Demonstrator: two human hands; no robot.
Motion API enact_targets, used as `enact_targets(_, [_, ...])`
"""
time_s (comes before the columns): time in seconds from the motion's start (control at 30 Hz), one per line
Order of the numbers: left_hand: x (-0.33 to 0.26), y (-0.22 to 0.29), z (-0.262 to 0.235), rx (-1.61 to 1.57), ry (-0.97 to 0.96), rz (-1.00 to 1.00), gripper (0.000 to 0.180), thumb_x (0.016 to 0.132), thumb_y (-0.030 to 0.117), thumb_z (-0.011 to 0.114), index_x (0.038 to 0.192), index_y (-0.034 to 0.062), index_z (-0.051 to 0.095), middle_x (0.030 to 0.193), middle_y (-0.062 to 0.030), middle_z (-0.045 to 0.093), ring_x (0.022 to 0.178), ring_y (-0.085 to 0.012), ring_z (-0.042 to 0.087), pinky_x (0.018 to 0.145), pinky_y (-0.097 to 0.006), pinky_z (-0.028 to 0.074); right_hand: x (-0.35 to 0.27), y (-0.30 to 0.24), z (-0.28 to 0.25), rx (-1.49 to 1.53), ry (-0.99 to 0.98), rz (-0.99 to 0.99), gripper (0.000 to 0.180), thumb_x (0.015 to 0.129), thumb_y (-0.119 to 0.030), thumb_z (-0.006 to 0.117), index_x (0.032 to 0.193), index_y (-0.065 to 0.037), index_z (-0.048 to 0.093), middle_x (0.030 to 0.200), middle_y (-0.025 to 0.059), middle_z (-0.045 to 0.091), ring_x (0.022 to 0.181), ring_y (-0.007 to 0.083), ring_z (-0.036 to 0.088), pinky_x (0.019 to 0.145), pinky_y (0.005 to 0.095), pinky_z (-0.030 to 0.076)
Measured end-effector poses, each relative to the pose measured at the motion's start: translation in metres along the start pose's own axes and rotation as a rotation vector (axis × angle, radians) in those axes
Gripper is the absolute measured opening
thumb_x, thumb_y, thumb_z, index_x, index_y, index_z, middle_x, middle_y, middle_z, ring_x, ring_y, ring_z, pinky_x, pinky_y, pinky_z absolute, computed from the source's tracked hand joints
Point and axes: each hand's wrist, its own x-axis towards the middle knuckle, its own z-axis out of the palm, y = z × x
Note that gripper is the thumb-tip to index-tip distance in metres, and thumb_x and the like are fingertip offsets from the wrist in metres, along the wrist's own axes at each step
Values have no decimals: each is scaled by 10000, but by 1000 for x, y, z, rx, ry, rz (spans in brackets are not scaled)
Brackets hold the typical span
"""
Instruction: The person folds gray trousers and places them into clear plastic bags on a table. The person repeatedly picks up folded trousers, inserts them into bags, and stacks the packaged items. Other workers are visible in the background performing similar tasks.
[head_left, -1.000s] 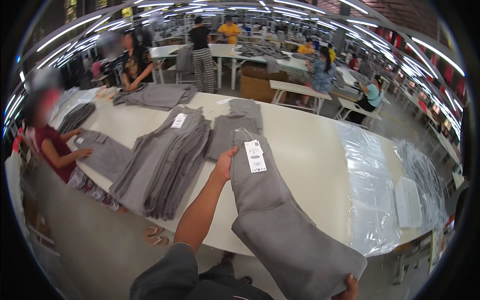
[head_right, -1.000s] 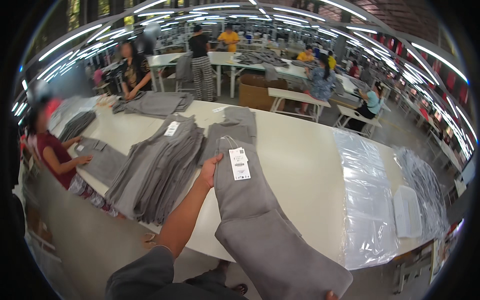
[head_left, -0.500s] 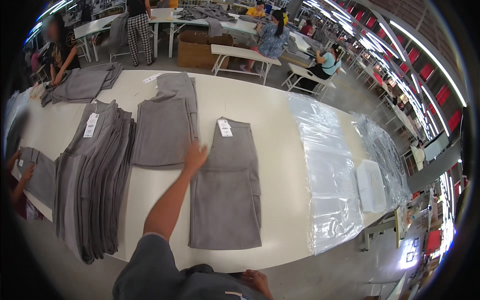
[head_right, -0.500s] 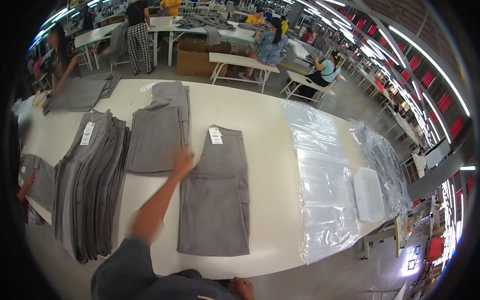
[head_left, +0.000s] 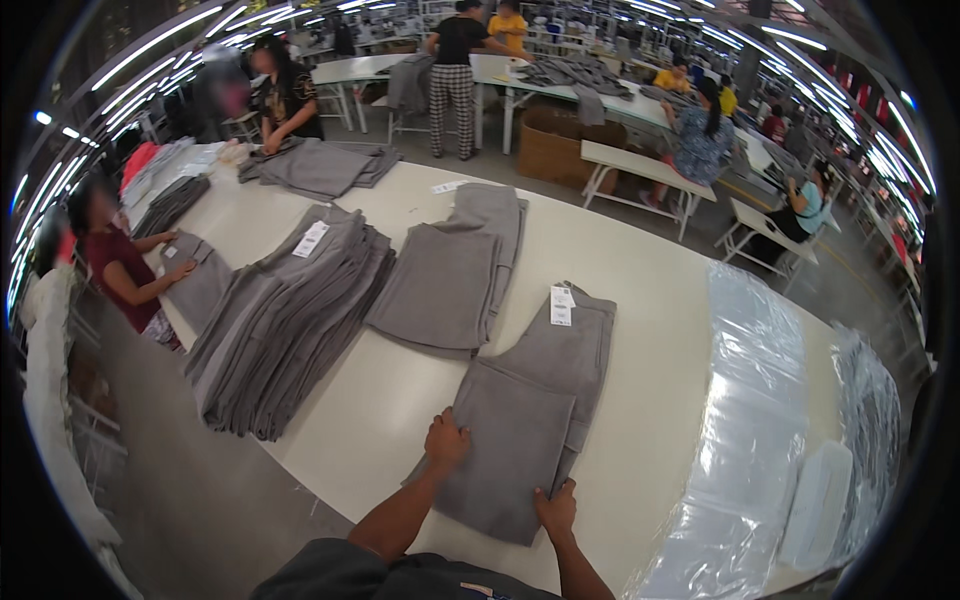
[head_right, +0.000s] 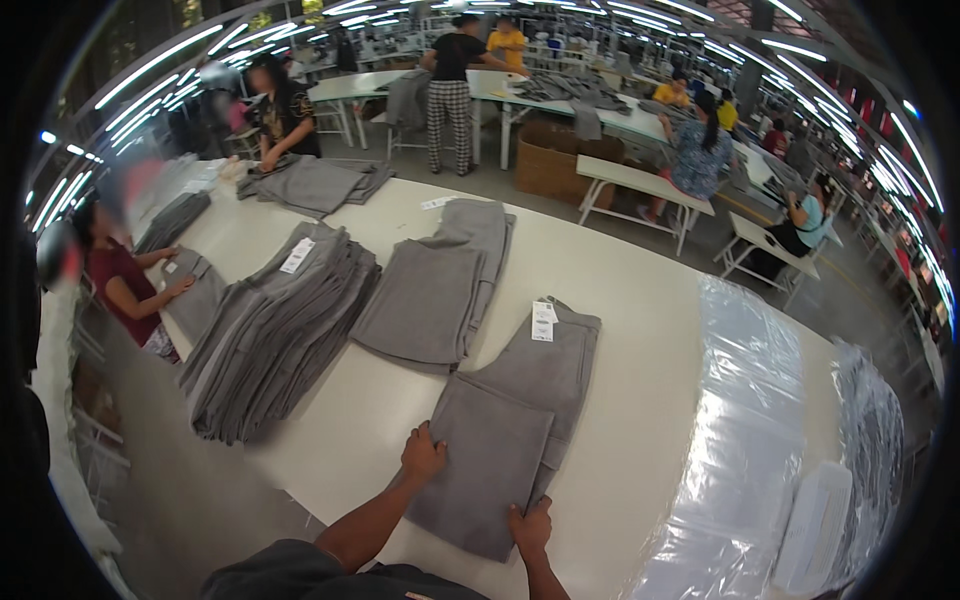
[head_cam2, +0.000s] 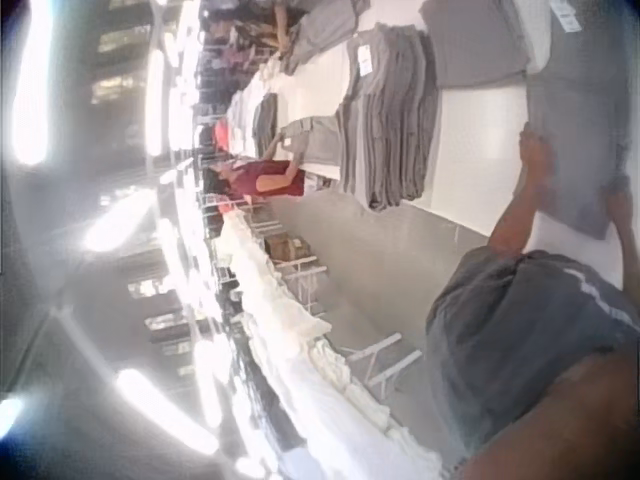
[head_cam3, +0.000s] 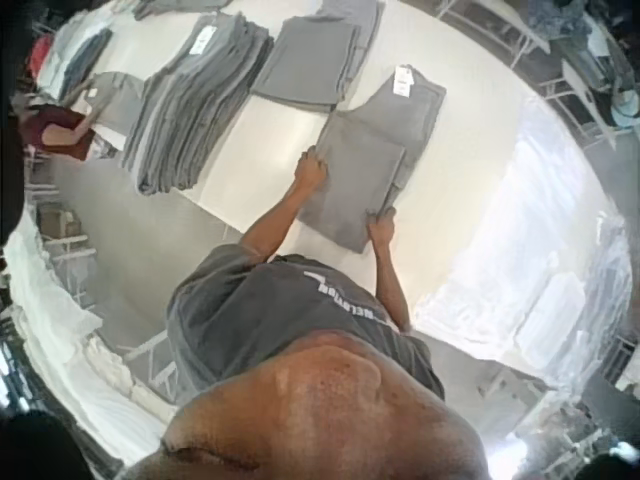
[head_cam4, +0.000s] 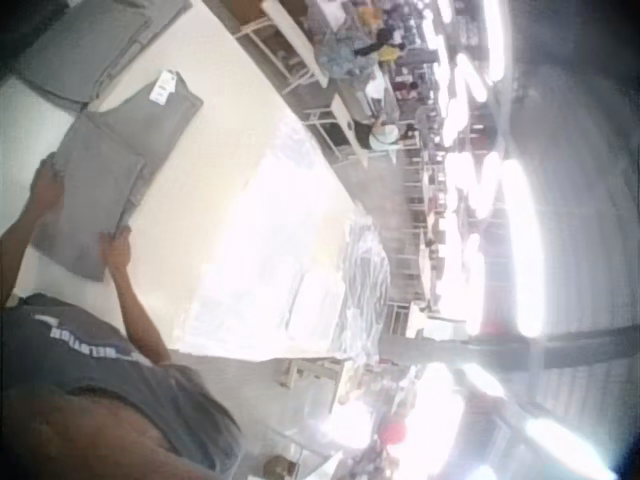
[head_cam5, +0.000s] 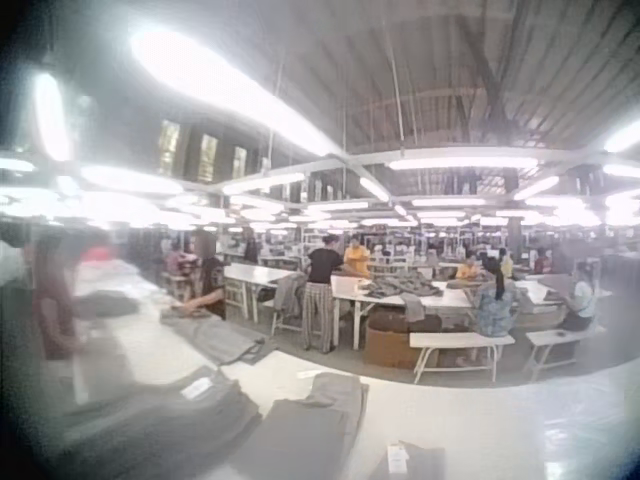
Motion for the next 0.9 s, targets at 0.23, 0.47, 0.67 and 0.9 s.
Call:
enact_targets(0.23, [-81,20,24,-3,-96,-2,573,876,270,622,1340,6,413,1141,-216,558,1014,-378,575,888,-475,489,-17,76,-41,-82,-53,52,635,758,-278,740,1211,51,440,1031,274,617,953,431,624,815,484,495])
enact_targets(0.47, [-128,17,8,-32,-68,6,531,880,268,588,1304,-27,465,1202,-233,542,1113,-410,521,942,-529,413,-49,104,-104,-111,162,11,654,745,-280,762,1231,33,456,1023,213,594,935,362,611,803,442,494])
enact_targets(0.67, [-51,-5,29,241,375,40,504,918,254,532,1338,-5,433,1454,-230,339,1379,-378,273,1138,-525,182,93,-32,-112,0,278,-359,474,790,-174,734,1185,0,538,1007,158,579,918,316,589,802,424,488])
enact_targets(0.9, [-41,7,20,208,276,-2,507,916,255,541,1343,6,429,1476,-200,308,1410,-356,228,1157,-522,146,262,-127,-49,-230,453,-393,680,804,-283,726,1336,0,410,1246,177,504,1157,376,469,891,502,472])
